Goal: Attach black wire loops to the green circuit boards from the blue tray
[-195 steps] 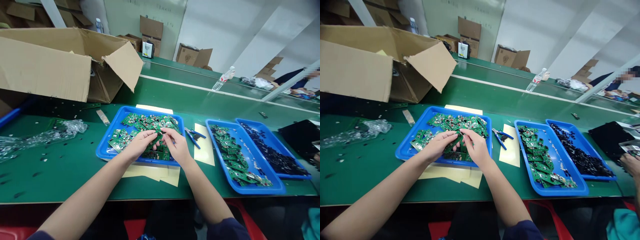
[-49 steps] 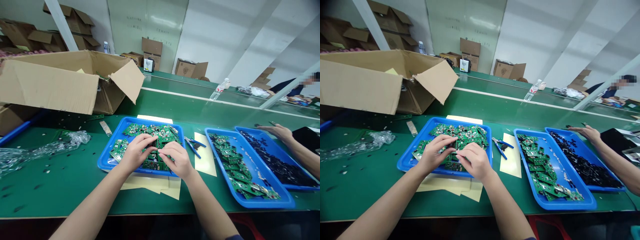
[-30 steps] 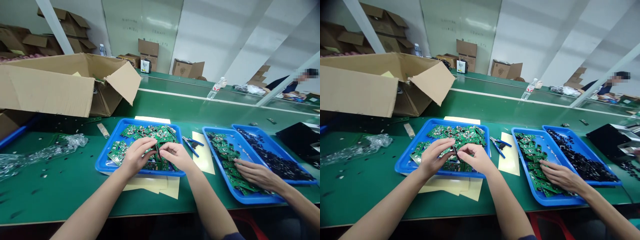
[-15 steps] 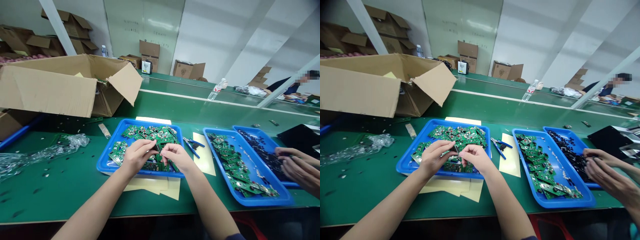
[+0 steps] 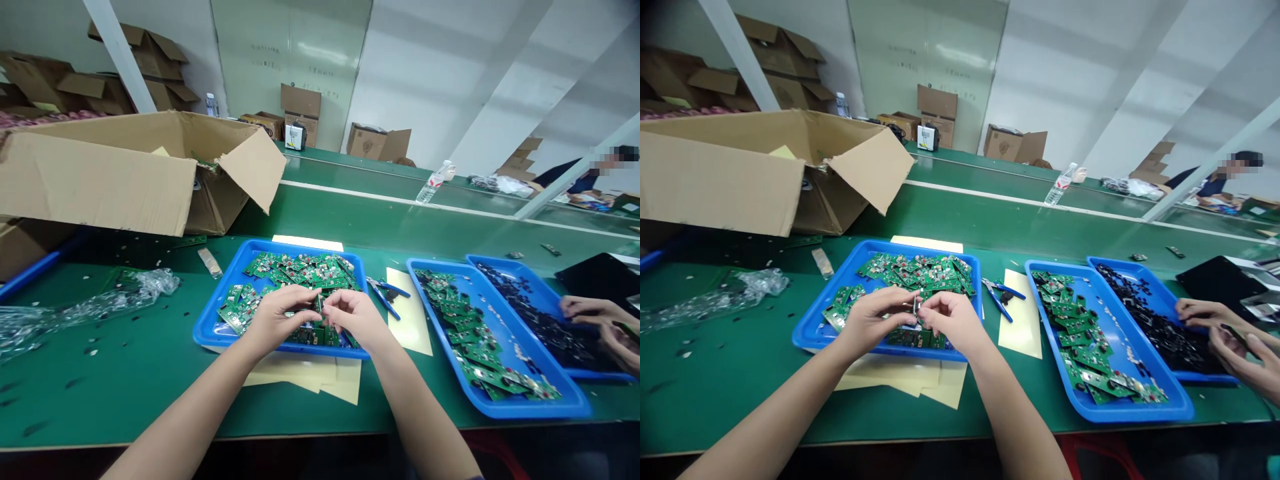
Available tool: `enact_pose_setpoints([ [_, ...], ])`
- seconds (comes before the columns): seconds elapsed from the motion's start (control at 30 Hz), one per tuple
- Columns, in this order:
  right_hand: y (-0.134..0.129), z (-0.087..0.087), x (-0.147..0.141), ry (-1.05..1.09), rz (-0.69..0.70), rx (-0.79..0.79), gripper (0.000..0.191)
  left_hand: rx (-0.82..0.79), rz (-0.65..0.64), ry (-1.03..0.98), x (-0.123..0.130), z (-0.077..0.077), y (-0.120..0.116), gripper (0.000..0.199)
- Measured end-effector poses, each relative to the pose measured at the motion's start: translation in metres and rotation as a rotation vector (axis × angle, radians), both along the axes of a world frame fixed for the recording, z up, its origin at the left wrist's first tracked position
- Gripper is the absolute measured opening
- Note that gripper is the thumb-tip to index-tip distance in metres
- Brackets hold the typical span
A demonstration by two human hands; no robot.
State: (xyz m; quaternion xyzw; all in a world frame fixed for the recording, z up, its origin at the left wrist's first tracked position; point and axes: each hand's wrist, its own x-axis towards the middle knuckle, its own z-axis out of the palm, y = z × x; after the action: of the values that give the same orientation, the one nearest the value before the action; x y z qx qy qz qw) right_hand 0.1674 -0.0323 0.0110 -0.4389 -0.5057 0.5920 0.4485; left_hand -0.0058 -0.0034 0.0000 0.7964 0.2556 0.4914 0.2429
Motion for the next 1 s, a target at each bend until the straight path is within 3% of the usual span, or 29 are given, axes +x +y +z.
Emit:
enact_pose_setpoints([
  [0.17,-0.005,0.000,-0.003,-0.079,-0.090,0.148,0.027,-0.225,-0.089,-0.134,0.004,0.001,-0.003,0.025],
  [0.3,-0.009,0.000,-0.006,-0.177,-0.136,0.264,0.013,-0.241,-0.076,-0.172,0.006,0.001,-0.002,0.025],
  [0.63,-0.009,0.002,-0.007,-0.323,-0.276,0.371,0.010,-0.345,-0.178,-0.056,0.002,0.005,-0.001,0.027],
  [0.77,-0.009,0.003,-0.004,-0.339,-0.305,0.423,0.009,-0.470,-0.230,-0.067,0.002,0.006,0.000,0.028],
  [0.9,-0.006,0.005,0.003,-0.450,-0.264,0.677,0.008,-0.714,-0.306,-0.192,0.002,0.004,0.000,0.032],
  [1.0,-0.004,0.005,0.006,-0.540,-0.311,0.859,0.012,-0.835,-0.339,-0.235,0.001,0.005,0.000,0.031],
])
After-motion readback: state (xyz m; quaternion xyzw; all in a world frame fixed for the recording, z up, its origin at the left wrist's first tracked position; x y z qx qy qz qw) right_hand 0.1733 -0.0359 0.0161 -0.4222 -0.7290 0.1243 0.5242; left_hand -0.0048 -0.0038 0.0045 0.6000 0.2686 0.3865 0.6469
